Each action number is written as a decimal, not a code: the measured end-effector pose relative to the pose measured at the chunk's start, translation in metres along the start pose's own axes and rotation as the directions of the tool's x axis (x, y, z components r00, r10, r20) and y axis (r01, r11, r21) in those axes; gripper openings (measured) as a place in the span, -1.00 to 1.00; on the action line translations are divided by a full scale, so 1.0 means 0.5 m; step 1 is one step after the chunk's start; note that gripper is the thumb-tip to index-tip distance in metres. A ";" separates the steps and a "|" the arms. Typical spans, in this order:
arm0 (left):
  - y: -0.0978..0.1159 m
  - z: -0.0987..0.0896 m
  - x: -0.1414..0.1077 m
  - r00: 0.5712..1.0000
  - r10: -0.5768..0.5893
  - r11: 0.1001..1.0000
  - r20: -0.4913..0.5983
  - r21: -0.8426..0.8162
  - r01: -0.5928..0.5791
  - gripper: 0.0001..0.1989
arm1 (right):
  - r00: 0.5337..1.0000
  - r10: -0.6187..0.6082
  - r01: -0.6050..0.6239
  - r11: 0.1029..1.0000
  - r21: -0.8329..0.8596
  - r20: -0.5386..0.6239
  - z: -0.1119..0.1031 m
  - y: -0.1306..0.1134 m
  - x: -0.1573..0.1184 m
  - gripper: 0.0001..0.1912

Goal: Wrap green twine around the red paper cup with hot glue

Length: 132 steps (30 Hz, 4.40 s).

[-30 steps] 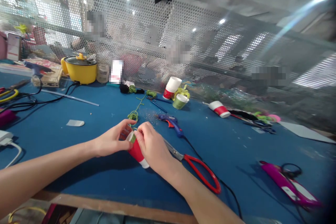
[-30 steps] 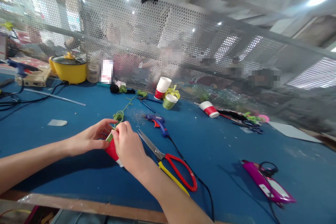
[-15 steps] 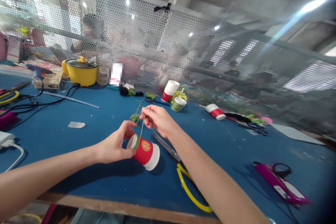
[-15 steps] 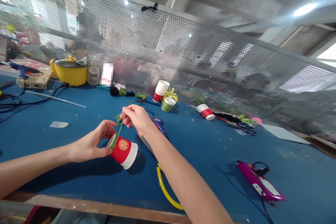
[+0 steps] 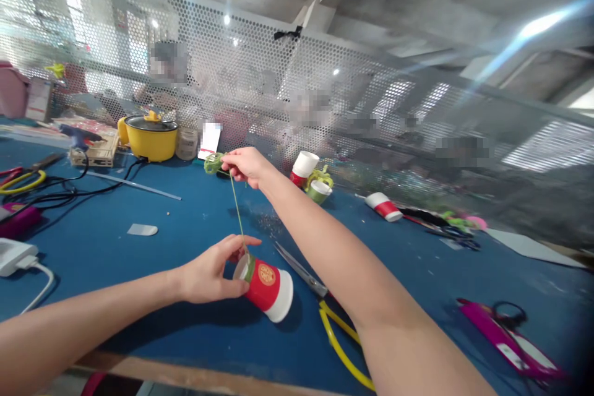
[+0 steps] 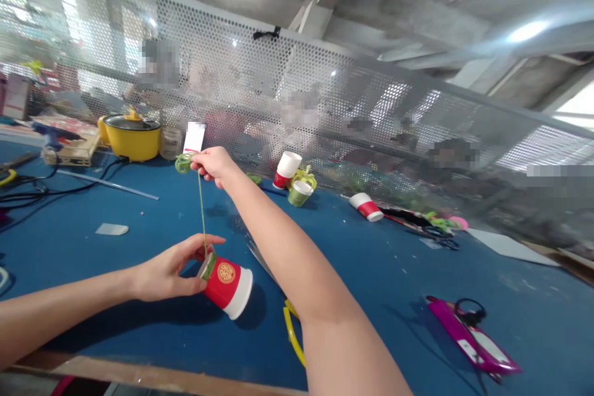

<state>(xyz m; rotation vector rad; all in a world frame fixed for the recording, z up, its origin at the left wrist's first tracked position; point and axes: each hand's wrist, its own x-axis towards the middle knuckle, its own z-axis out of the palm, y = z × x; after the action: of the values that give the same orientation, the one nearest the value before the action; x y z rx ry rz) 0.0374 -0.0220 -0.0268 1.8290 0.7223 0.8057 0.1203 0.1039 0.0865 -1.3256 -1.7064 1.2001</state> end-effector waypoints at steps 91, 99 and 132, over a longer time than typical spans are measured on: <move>-0.040 -0.033 0.017 0.979 0.074 0.992 -0.189 -0.091 -0.093 -0.03 | 0.991 -0.124 0.084 0.864 -0.496 -0.049 -0.110 0.160 -0.368 -0.89; -0.037 -0.034 0.016 0.982 0.119 0.989 -0.145 -0.070 -0.130 -0.04 | 0.986 -0.160 0.107 0.837 -0.537 -0.052 -0.112 0.165 -0.366 -0.87; -0.040 -0.038 0.009 0.968 0.241 0.970 -0.068 0.061 -0.237 -0.03 | 0.988 -0.107 0.036 0.856 -0.516 -0.108 -0.119 0.154 -0.361 -0.79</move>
<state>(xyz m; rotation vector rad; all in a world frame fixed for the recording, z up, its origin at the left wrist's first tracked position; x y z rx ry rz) 0.0227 -0.0012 -0.0385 1.9671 0.5803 1.0248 0.2503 -0.0491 0.0430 -1.5871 -2.0394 0.6052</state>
